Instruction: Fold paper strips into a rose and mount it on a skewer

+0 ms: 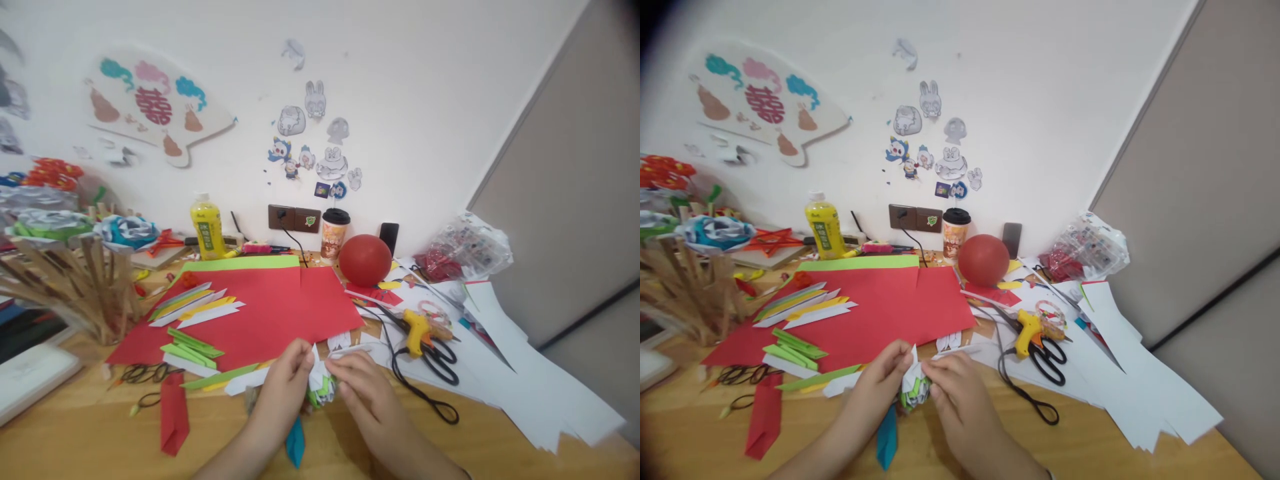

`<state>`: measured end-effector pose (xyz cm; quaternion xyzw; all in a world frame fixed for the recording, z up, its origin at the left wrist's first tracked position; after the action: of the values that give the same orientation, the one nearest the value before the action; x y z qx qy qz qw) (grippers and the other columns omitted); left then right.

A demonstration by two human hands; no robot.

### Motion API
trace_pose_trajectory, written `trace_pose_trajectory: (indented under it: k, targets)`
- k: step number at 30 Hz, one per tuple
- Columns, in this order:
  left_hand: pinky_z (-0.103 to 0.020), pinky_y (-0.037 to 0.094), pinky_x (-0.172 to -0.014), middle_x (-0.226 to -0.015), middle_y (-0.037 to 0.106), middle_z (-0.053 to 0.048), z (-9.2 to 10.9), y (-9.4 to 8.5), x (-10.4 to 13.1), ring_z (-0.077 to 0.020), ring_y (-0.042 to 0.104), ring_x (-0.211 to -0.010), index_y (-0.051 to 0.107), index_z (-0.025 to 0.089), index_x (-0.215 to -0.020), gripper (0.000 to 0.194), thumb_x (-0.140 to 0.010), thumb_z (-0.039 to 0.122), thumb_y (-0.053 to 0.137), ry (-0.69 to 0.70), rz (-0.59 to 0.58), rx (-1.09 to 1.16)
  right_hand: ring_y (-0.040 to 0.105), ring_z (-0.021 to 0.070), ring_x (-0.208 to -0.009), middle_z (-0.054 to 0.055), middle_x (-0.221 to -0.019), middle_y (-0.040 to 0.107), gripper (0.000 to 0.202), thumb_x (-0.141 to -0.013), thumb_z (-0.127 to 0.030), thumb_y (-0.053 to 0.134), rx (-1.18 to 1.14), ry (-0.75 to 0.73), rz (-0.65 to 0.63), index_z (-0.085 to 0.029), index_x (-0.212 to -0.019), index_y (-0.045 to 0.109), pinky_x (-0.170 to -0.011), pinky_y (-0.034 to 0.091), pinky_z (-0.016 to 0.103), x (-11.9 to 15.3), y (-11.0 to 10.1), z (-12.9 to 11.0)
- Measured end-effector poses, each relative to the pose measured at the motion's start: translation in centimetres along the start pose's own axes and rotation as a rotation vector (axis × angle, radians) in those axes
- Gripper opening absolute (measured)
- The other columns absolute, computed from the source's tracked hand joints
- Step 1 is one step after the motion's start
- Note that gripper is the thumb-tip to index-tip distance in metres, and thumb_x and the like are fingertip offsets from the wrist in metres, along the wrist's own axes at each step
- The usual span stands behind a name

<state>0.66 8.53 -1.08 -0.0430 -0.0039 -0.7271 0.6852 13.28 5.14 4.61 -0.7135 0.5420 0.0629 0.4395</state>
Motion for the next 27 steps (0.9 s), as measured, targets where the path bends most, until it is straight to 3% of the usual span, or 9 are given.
trace_pose_trajectory:
  k: [6, 10, 13, 17, 20, 27]
  targets:
    - [-0.016, 0.033, -0.038, -0.055, 0.042, 0.008, 0.1, 0.8, -0.2, -0.0069, 0.040, -0.043, 0.043, 0.020, -0.071, 0.038, -0.074, 0.057, 0.054, 0.016, -0.066, 0.184, 0.060, 0.0189, -0.091, 0.005, -0.095, 0.068, 0.021, -0.087, -0.028, 0.056, -0.046, 0.097, 0.020, -0.026, -0.105, 0.065, -0.081, 0.049, 0.034, -0.5, -1.1, 1.6]
    - [-0.016, 0.030, -0.036, -0.056, 0.041, 0.009, -0.7, 1.1, -0.2, -0.0058, 0.034, -0.040, 0.043, 0.022, -0.075, 0.038, -0.073, 0.058, 0.054, -0.054, -0.064, 0.248, 0.058, 0.0192, -0.095, 0.005, -0.103, 0.065, 0.021, -0.087, -0.022, 0.053, 0.041, 0.046, 0.068, -0.029, -0.102, 0.067, -0.082, 0.047, 0.035, -0.3, -0.7, 1.3]
    - [-0.017, 0.032, -0.041, -0.056, 0.041, 0.009, -0.6, 0.9, -0.3, -0.0068, 0.037, -0.043, 0.044, 0.021, -0.073, 0.039, -0.072, 0.058, 0.055, -0.007, -0.033, 0.249, 0.056, 0.0195, -0.096, 0.006, -0.105, 0.063, 0.025, -0.089, -0.019, 0.048, 0.084, -0.016, 0.114, -0.028, -0.104, 0.065, -0.081, 0.047, 0.036, 0.0, -0.6, 0.5]
    - [-0.018, 0.031, -0.046, -0.056, 0.040, 0.008, -0.2, 1.1, -0.3, -0.0075, 0.038, -0.047, 0.044, 0.020, -0.069, 0.043, -0.068, 0.060, 0.058, 0.019, -0.079, 0.213, 0.057, 0.0191, -0.092, 0.005, -0.096, 0.066, 0.019, -0.089, -0.023, 0.048, 0.034, -0.060, 0.093, -0.026, -0.098, 0.065, -0.080, 0.047, 0.035, -0.1, -0.8, -0.1]
    - [-0.019, 0.032, -0.048, -0.057, 0.040, 0.007, 0.1, 1.5, -0.1, -0.0087, 0.039, -0.051, 0.045, 0.020, -0.069, 0.040, -0.070, 0.058, 0.058, 0.024, -0.153, 0.166, 0.056, 0.0192, -0.095, 0.005, -0.099, 0.065, 0.021, -0.091, -0.031, 0.046, -0.004, -0.036, 0.078, -0.025, -0.103, 0.062, -0.082, 0.047, 0.034, -0.3, -1.0, -0.1]
    - [-0.019, 0.031, -0.048, -0.058, 0.042, 0.007, -0.1, 1.5, 0.1, -0.0093, 0.039, -0.052, 0.046, 0.020, -0.070, 0.038, -0.072, 0.056, 0.057, 0.016, -0.126, 0.175, 0.055, 0.0202, -0.090, 0.007, -0.097, 0.064, 0.026, -0.091, -0.026, 0.043, 0.052, -0.134, -0.013, -0.022, -0.110, 0.060, -0.079, 0.046, 0.037, -0.1, -0.6, -1.2]
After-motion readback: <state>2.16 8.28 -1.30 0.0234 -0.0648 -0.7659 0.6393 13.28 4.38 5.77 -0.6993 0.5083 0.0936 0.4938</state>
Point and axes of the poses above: each hand's wrist, its own x-axis away from the middle knuckle, its own y-axis out of the palm, z = x × y, the point moved 7 cm from there along -x, towards the middle knuckle
